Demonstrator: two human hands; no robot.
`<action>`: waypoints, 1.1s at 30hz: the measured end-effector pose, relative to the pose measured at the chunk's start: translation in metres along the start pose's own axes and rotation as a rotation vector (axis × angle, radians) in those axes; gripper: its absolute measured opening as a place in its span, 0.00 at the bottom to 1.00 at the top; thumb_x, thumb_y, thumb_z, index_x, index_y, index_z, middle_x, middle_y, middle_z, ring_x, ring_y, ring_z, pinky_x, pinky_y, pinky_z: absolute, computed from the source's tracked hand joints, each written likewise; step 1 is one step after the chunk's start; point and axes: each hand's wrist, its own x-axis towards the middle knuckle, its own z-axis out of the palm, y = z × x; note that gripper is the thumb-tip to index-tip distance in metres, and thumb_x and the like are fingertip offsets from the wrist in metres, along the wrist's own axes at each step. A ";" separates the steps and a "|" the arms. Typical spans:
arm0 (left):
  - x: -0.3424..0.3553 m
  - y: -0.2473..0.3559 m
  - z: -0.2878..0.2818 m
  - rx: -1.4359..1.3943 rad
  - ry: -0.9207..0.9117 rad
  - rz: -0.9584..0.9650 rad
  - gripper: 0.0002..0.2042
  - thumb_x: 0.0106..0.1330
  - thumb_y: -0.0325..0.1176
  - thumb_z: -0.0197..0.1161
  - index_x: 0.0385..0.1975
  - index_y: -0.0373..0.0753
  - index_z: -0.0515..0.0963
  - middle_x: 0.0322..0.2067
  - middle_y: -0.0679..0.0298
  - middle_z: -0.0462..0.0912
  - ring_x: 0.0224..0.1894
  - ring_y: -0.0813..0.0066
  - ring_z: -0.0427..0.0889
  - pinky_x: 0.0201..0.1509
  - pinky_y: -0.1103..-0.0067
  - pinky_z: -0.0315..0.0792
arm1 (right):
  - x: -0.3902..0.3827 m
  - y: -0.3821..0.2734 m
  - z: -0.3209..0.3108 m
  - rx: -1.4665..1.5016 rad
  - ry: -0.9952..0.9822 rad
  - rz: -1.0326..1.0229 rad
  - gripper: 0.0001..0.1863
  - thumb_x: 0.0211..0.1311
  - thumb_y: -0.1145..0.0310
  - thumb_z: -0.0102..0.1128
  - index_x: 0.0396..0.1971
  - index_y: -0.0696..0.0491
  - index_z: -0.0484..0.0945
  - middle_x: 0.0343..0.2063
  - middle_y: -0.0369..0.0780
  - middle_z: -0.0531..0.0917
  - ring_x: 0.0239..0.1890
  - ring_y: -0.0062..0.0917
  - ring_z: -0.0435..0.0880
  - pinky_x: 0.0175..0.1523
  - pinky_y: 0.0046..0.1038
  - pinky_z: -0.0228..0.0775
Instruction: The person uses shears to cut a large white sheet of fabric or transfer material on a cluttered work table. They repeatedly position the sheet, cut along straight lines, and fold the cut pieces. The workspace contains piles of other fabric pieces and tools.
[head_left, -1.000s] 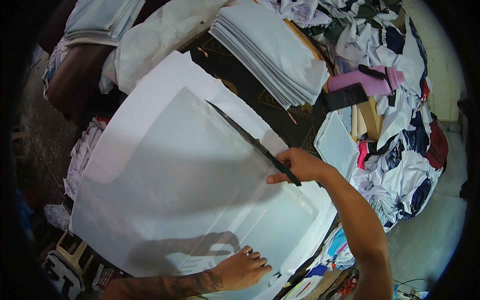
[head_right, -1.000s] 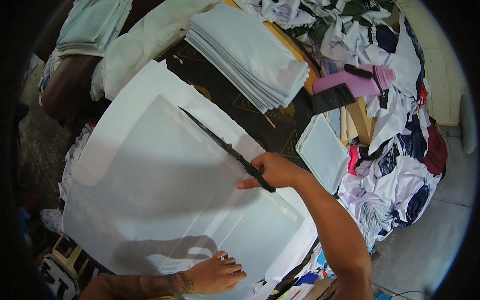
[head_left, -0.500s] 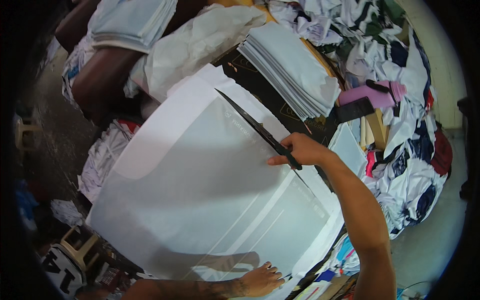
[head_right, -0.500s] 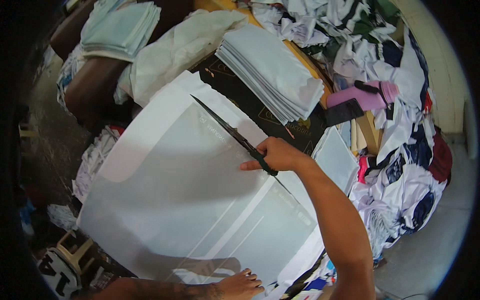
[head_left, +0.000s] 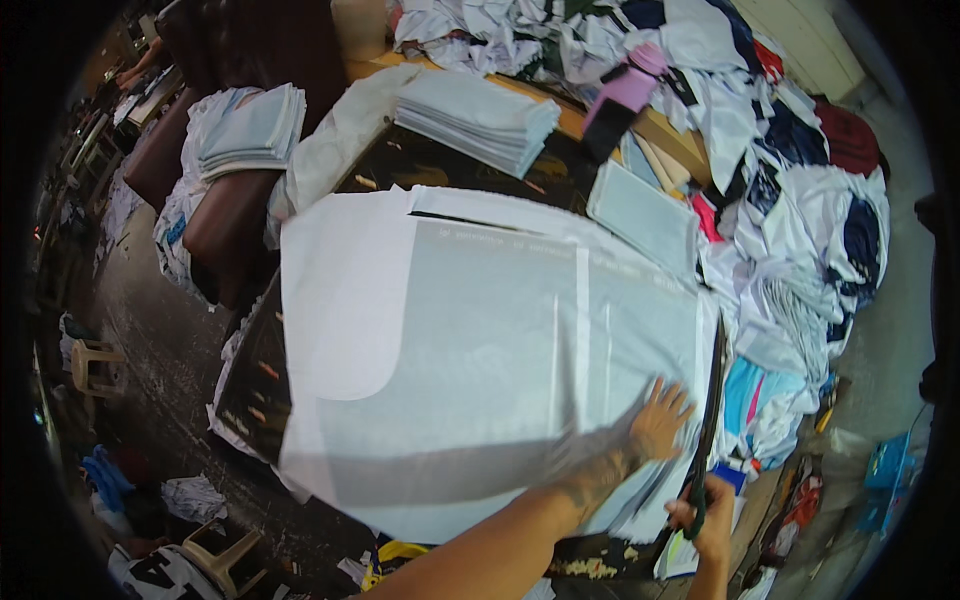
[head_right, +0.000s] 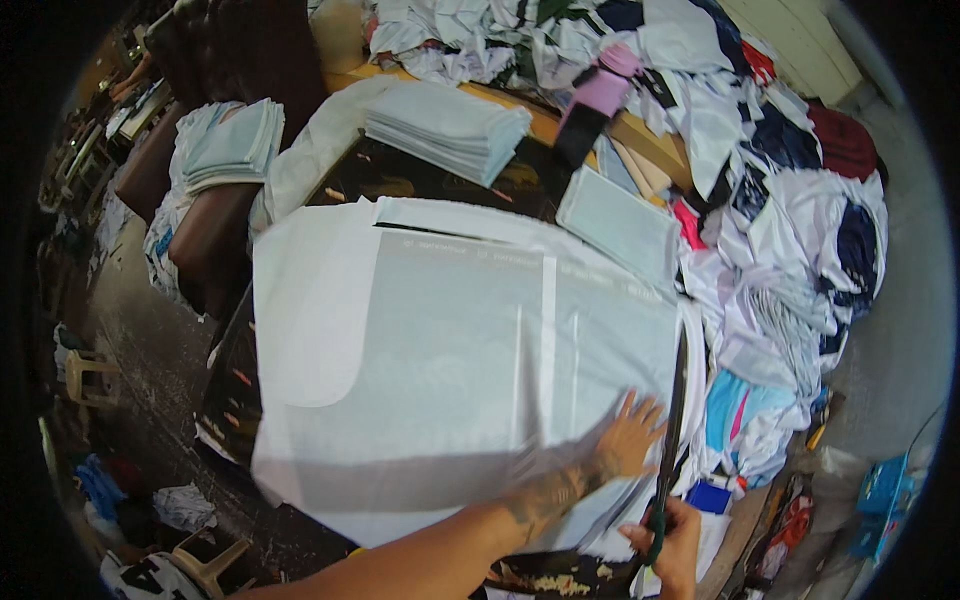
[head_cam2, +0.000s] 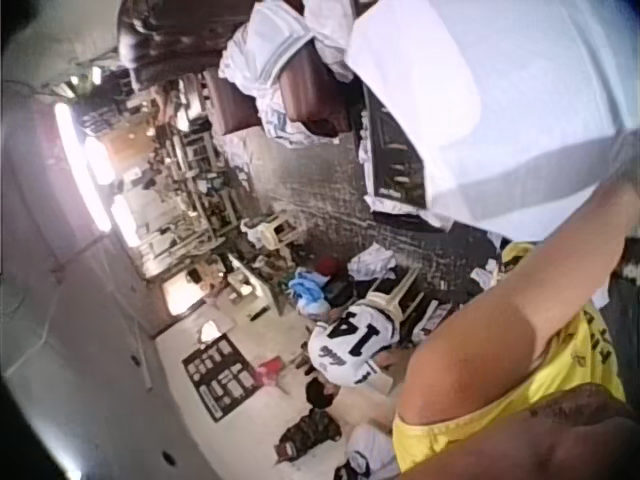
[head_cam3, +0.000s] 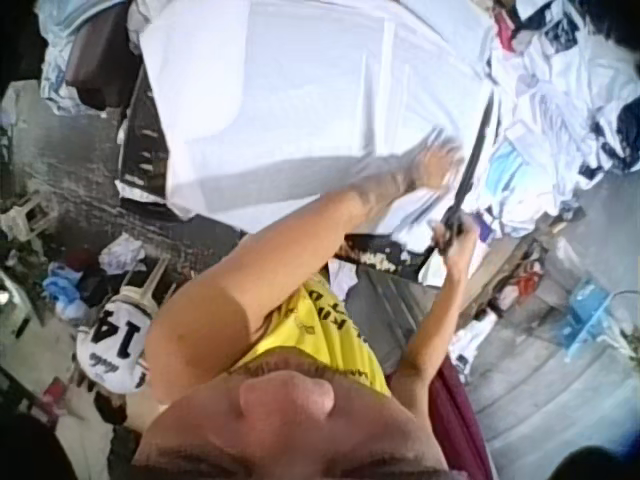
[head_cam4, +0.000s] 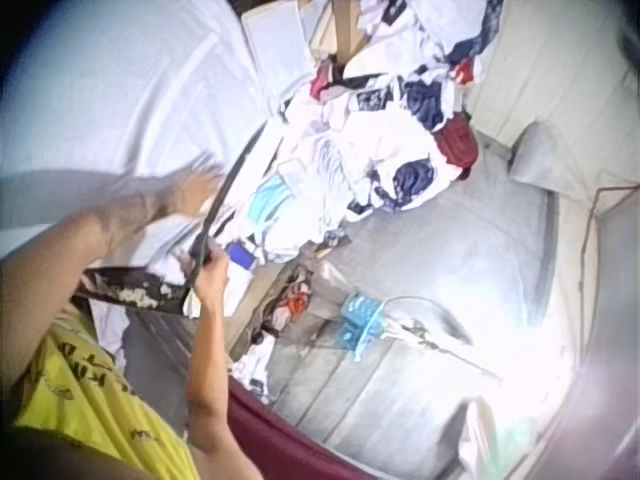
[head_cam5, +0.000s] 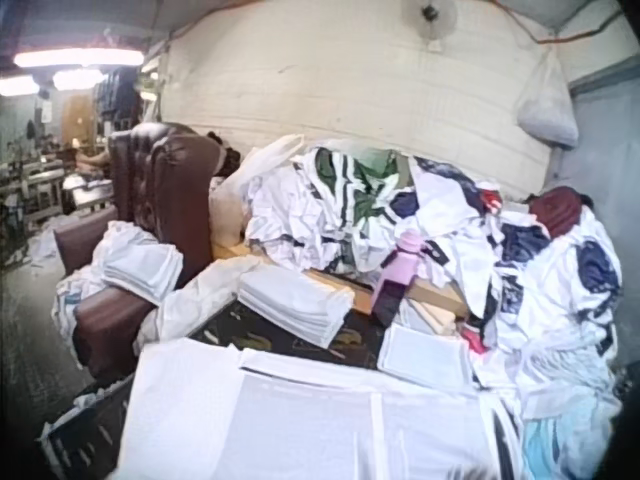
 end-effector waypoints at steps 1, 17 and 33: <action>0.006 0.000 -0.001 0.062 0.210 0.040 0.43 0.66 0.62 0.64 0.78 0.45 0.66 0.79 0.53 0.64 0.82 0.49 0.56 0.85 0.44 0.38 | -0.021 0.032 0.003 0.148 -0.003 -0.086 0.20 0.58 0.59 0.83 0.29 0.57 0.80 0.20 0.38 0.83 0.21 0.21 0.83 0.27 0.25 0.73; -0.510 -0.013 0.034 -1.725 1.188 -1.033 0.34 0.72 0.61 0.68 0.67 0.41 0.72 0.58 0.63 0.81 0.62 0.67 0.77 0.68 0.62 0.65 | -0.169 0.262 0.115 -0.283 -0.911 0.181 0.54 0.65 0.31 0.68 0.73 0.64 0.70 0.70 0.56 0.76 0.75 0.45 0.73 0.77 0.39 0.61; -0.542 0.030 0.017 -1.477 0.742 -1.117 0.09 0.75 0.34 0.69 0.46 0.35 0.86 0.37 0.68 0.86 0.39 0.81 0.84 0.45 0.79 0.78 | -0.231 0.156 0.296 -0.203 -0.830 -0.005 0.57 0.60 0.26 0.66 0.72 0.61 0.70 0.62 0.60 0.81 0.68 0.52 0.79 0.71 0.43 0.69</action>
